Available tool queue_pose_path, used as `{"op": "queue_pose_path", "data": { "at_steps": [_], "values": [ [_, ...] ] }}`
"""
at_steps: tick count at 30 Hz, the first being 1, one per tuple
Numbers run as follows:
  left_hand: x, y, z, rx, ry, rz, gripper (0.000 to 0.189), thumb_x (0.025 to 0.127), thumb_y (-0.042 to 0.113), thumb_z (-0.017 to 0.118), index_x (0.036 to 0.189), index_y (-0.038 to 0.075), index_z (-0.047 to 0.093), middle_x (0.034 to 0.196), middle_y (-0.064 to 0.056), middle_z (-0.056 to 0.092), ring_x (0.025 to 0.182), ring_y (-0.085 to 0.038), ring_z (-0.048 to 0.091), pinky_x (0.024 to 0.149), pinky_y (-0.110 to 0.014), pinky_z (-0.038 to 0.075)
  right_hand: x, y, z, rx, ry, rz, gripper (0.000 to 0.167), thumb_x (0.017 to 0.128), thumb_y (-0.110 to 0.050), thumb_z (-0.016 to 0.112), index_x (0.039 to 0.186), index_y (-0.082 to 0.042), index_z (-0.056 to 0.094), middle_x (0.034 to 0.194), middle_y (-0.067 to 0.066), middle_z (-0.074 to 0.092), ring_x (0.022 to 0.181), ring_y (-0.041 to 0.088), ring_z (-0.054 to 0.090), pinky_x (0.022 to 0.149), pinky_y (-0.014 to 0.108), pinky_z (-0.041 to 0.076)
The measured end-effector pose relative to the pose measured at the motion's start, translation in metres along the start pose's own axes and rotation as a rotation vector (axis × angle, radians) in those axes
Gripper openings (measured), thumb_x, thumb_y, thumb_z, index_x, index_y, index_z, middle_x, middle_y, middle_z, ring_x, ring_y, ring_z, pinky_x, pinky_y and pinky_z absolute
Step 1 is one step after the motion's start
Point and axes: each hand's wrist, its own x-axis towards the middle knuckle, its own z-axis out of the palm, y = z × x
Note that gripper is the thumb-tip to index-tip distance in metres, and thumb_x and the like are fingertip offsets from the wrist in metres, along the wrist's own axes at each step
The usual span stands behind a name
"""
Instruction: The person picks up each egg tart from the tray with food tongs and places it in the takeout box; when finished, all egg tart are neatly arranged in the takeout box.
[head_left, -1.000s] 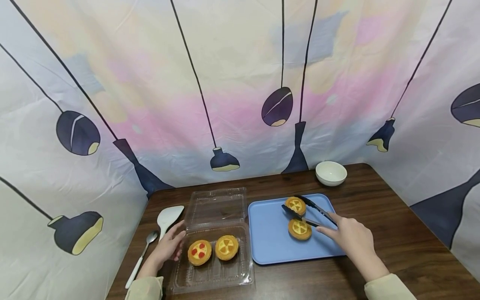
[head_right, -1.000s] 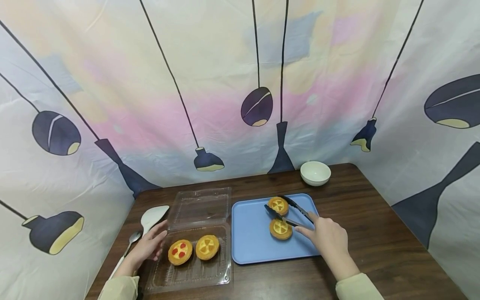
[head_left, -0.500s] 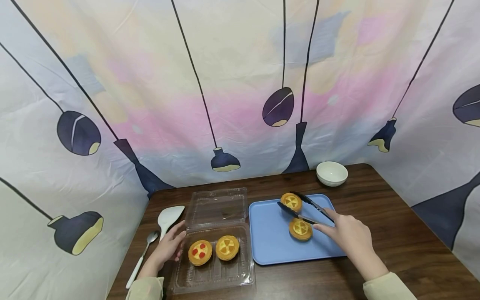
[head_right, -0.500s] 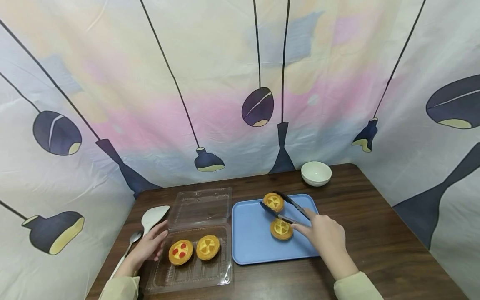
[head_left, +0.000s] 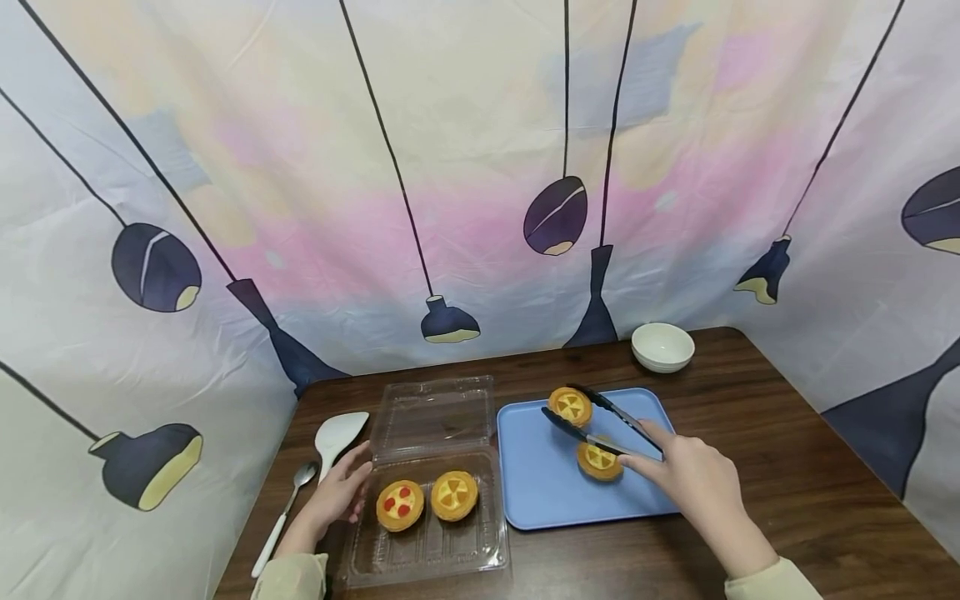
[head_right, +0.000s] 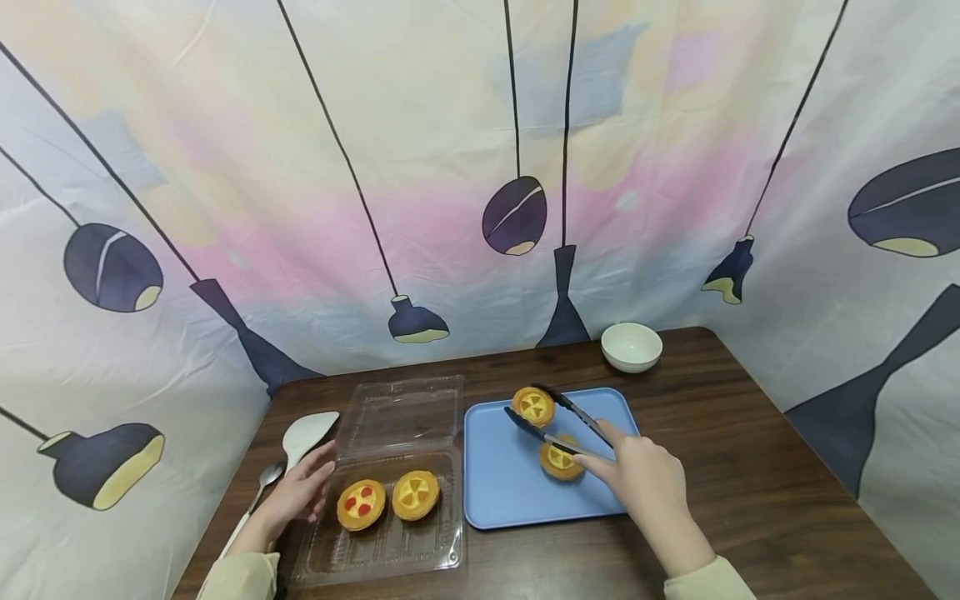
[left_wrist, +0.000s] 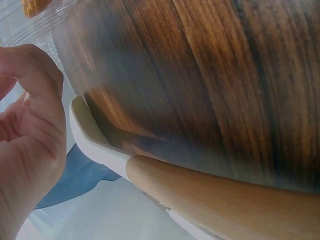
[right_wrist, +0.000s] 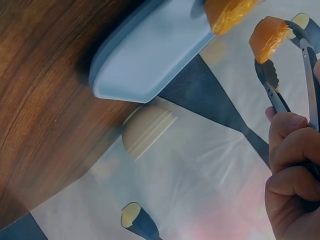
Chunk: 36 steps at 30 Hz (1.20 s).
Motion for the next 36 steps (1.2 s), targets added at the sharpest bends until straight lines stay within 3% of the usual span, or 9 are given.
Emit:
{"op": "queue_pose_path", "data": {
  "at_steps": [8,14,22,29,36],
  "values": [
    [-0.001,0.0,-0.001,0.006,0.004,0.003,0.052,0.104,0.022,0.045,0.151,0.013,0.024,0.066,-0.007,0.045,0.049,-0.017,0.044,0.044,-0.03,0.044,-0.006,-0.014,0.007,0.008,0.009,-0.025,0.078,0.074,-0.078,0.057,0.126,-0.021,0.066,0.046,-0.005,0.037,0.043,0.012,0.031,0.035,0.03,0.025],
    [-0.001,-0.001,-0.001,0.003,0.005,0.005,0.051,0.104,0.022,0.045,0.151,0.013,0.025,0.065,-0.007,0.045,0.048,-0.017,0.044,0.044,-0.03,0.045,-0.009,-0.03,0.011,0.032,-0.006,-0.037,0.074,0.072,-0.073,0.064,0.126,-0.023,0.066,0.059,-0.004,0.054,0.047,0.012,0.035,0.036,0.031,0.028],
    [0.0,-0.002,-0.001,-0.004,-0.002,0.009,0.051,0.104,0.022,0.044,0.151,0.013,0.024,0.065,-0.007,0.045,0.049,-0.017,0.044,0.044,-0.03,0.045,-0.009,-0.047,0.017,0.036,0.035,-0.103,0.075,0.069,-0.079,0.06,0.122,-0.027,0.068,0.066,-0.002,0.062,0.049,0.01,0.041,0.036,0.029,0.03],
    [0.001,-0.003,-0.001,-0.003,-0.001,0.015,0.052,0.104,0.023,0.045,0.151,0.013,0.025,0.065,-0.007,0.046,0.048,-0.018,0.044,0.044,-0.031,0.045,-0.014,-0.063,0.022,0.011,0.06,-0.166,0.073,0.068,-0.08,0.06,0.119,-0.028,0.07,0.059,-0.005,0.056,0.042,0.009,0.03,0.034,0.028,0.025],
    [0.001,-0.003,0.0,-0.008,-0.005,0.015,0.052,0.104,0.024,0.045,0.151,0.014,0.024,0.066,-0.007,0.045,0.048,-0.018,0.044,0.044,-0.031,0.045,-0.017,-0.077,0.024,0.04,0.06,-0.185,0.075,0.067,-0.082,0.057,0.121,-0.032,0.069,0.085,0.0,0.07,0.044,0.008,0.033,0.034,0.028,0.027]
  ]
}}
